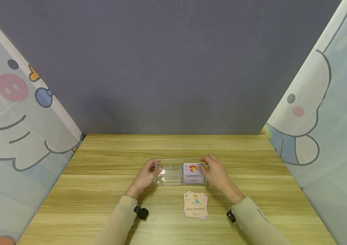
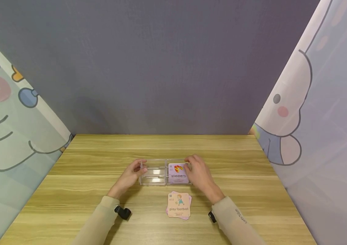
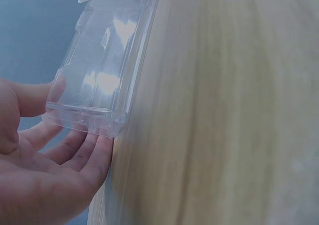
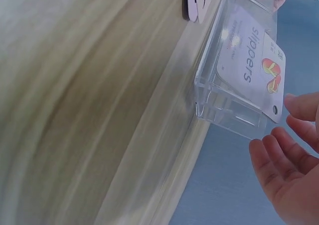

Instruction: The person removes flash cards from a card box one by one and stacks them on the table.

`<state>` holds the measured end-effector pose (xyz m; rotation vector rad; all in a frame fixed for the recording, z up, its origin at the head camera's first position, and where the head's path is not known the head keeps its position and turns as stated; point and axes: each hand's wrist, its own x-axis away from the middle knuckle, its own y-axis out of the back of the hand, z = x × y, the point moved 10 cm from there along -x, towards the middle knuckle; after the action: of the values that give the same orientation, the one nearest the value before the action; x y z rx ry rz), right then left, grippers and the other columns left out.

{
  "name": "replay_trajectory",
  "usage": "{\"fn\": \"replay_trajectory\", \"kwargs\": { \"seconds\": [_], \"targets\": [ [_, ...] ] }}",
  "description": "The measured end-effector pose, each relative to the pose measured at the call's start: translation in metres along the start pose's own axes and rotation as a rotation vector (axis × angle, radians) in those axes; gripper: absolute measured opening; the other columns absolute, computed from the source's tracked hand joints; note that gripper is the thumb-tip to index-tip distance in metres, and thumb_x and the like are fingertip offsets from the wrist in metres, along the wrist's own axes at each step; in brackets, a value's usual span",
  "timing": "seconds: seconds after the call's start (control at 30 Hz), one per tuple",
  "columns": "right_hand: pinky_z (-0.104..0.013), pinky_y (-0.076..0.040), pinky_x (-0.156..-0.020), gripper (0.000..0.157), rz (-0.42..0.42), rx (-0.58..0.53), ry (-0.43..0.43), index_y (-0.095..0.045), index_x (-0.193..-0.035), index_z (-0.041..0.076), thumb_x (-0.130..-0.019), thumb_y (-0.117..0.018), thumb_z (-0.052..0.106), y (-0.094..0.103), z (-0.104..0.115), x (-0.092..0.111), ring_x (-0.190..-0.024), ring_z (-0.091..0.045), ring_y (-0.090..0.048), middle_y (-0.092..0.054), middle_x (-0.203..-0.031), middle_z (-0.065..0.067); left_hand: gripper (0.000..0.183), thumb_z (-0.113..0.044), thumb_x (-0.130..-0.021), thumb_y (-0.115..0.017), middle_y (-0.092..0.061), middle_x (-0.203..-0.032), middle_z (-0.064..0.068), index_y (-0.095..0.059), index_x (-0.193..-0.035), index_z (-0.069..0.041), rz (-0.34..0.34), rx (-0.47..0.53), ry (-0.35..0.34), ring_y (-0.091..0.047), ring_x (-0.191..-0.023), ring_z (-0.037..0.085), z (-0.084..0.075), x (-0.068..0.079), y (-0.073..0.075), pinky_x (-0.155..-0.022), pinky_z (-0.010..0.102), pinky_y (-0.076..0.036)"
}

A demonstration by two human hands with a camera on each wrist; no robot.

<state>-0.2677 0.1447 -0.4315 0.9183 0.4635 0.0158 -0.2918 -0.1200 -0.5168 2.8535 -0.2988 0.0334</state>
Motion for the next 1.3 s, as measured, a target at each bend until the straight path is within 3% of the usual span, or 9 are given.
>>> {"fn": "replay_trajectory", "kwargs": {
  "seconds": [0.37, 0.8, 1.3],
  "targets": [
    [-0.041, -0.053, -0.084, 0.018, 0.014, 0.036, 0.05, -0.073, -0.105, 0.003, -0.088, -0.078, 0.006, -0.007, 0.004, -0.001, -0.101, -0.025, -0.061, -0.068, -0.105, -0.005, 0.043, -0.005, -0.102, -0.059, -0.061, -0.13, 0.025, -0.05, -0.144, 0.002, -0.034, -0.019, 0.012, -0.056, -0.12, 0.04, -0.007, 0.003, -0.002, -0.102, 0.058, -0.043],
    [-0.033, -0.052, -0.076, 0.023, 0.041, 0.1, 0.041, -0.073, -0.105, 0.005, -0.084, -0.081, 0.004, -0.016, 0.004, -0.001, -0.096, -0.02, -0.056, -0.068, -0.106, -0.005, 0.044, -0.013, -0.102, -0.063, -0.063, -0.127, 0.014, -0.052, -0.144, -0.006, 0.007, -0.009, -0.005, -0.058, -0.117, 0.031, 0.0, 0.0, -0.001, -0.099, 0.052, -0.047],
    [-0.036, -0.053, -0.079, 0.022, 0.023, 0.095, 0.058, -0.072, -0.105, 0.004, -0.084, -0.08, 0.0, -0.014, 0.006, -0.001, -0.099, -0.023, -0.058, -0.069, -0.108, -0.007, 0.044, -0.015, -0.103, -0.062, -0.063, -0.127, 0.012, -0.052, -0.144, -0.007, 0.019, -0.016, -0.001, -0.058, -0.119, 0.031, 0.001, 0.0, -0.001, -0.1, 0.051, -0.047]
  ]
}}
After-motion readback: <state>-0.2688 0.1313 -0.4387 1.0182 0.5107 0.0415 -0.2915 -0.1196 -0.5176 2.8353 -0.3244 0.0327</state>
